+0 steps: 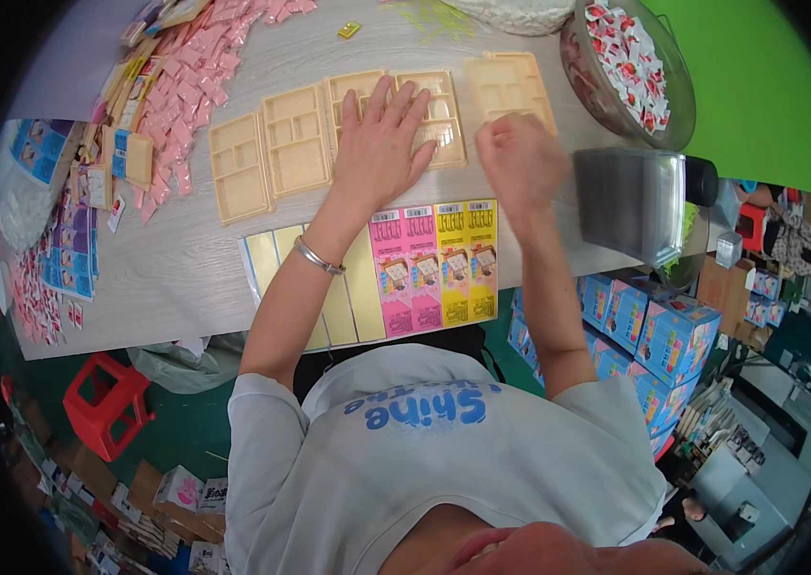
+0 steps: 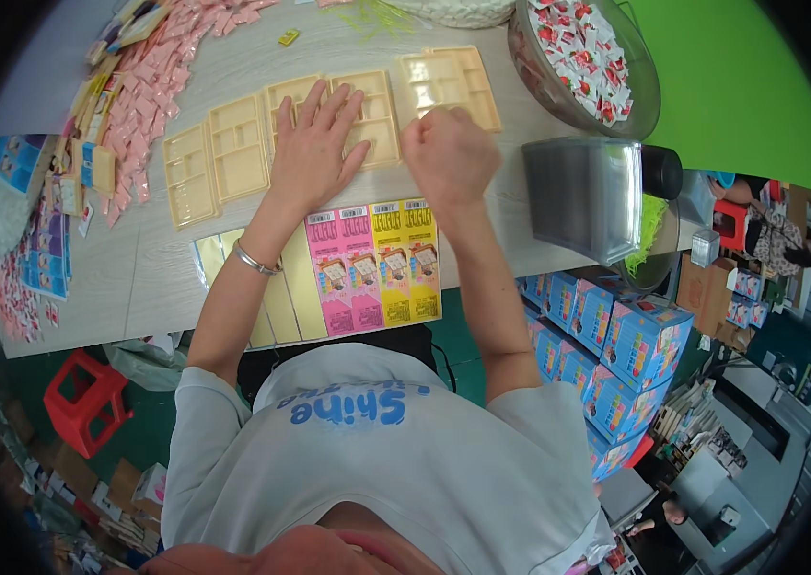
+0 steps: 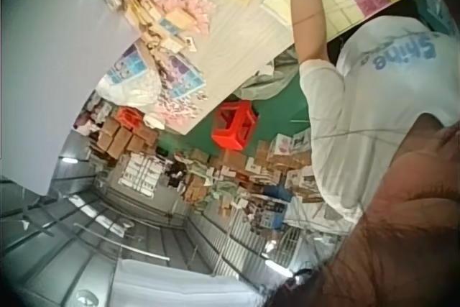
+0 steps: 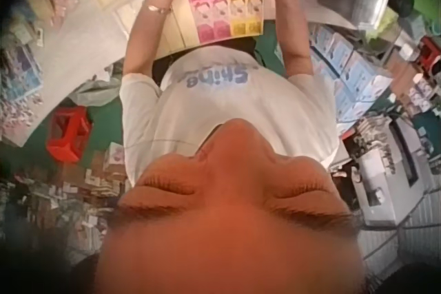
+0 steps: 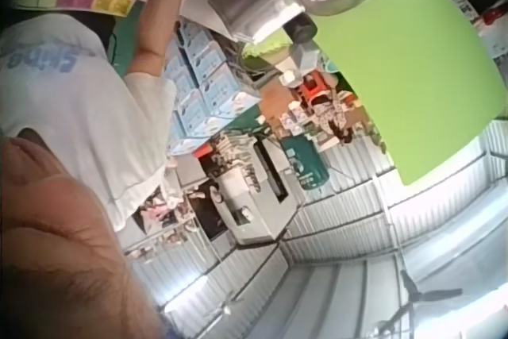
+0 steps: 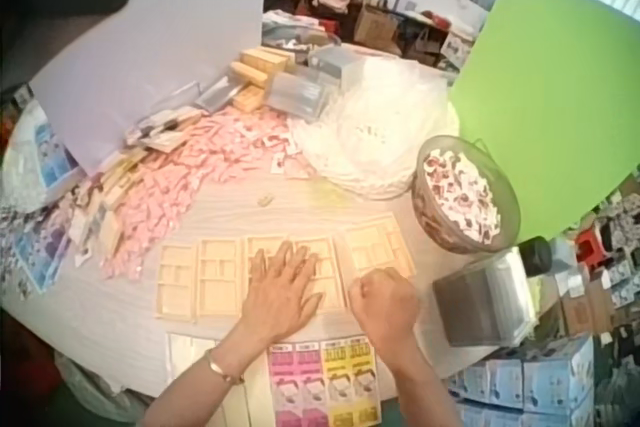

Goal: Packaging small white toy components into plastic divided trays and then sliding the trays into colorful cardboard sleeves.

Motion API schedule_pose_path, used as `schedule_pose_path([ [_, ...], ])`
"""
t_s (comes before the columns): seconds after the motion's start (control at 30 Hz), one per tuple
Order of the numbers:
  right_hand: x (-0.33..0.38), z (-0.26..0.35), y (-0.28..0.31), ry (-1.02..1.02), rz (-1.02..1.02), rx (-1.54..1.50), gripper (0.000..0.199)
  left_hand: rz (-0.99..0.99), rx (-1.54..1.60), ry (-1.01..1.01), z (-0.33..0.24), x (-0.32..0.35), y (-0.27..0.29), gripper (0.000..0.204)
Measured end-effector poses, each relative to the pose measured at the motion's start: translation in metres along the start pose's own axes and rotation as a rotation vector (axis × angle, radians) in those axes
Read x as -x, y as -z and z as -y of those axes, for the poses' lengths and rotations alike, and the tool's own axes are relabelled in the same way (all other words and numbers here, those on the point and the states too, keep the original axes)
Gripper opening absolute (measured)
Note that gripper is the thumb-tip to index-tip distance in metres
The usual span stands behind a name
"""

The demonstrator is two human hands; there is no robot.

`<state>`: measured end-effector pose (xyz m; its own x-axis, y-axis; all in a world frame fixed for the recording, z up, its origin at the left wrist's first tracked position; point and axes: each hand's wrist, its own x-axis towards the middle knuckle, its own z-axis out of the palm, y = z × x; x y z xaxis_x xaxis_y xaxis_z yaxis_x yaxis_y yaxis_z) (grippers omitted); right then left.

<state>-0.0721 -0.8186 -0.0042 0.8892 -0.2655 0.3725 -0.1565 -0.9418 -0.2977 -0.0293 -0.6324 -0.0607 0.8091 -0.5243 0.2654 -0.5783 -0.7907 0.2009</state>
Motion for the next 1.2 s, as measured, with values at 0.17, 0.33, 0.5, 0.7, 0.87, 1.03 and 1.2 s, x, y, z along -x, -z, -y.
schedule_pose_path([
  [0.17,-0.005,-0.004,-0.041,-0.107,0.098,0.028,0.014,0.000,0.001,0.000,0.008,0.002,0.004,0.064],
  [0.33,-0.013,-0.025,-0.035,-0.111,0.079,0.158,0.012,0.032,0.009,0.030,0.012,0.002,0.005,0.065],
  [0.5,0.008,0.012,-0.001,-0.010,0.056,-0.226,0.010,0.042,0.011,0.047,0.008,0.003,0.008,0.066],
  [0.7,-0.005,-0.009,-0.031,-0.235,0.218,-0.096,0.017,0.003,0.021,0.030,0.008,0.003,0.005,0.068],
  [0.87,0.001,-0.013,-0.037,-0.086,0.208,-0.133,0.022,-0.022,0.040,0.024,0.008,0.001,0.008,0.070],
  [1.03,0.006,-0.024,-0.014,-0.022,0.099,-0.233,0.021,-0.181,0.037,0.144,0.043,0.027,0.058,0.074],
  [1.2,-0.026,0.020,-0.005,0.018,-0.015,-0.577,0.023,-0.081,-0.155,0.512,0.097,0.096,0.069,0.080],
])
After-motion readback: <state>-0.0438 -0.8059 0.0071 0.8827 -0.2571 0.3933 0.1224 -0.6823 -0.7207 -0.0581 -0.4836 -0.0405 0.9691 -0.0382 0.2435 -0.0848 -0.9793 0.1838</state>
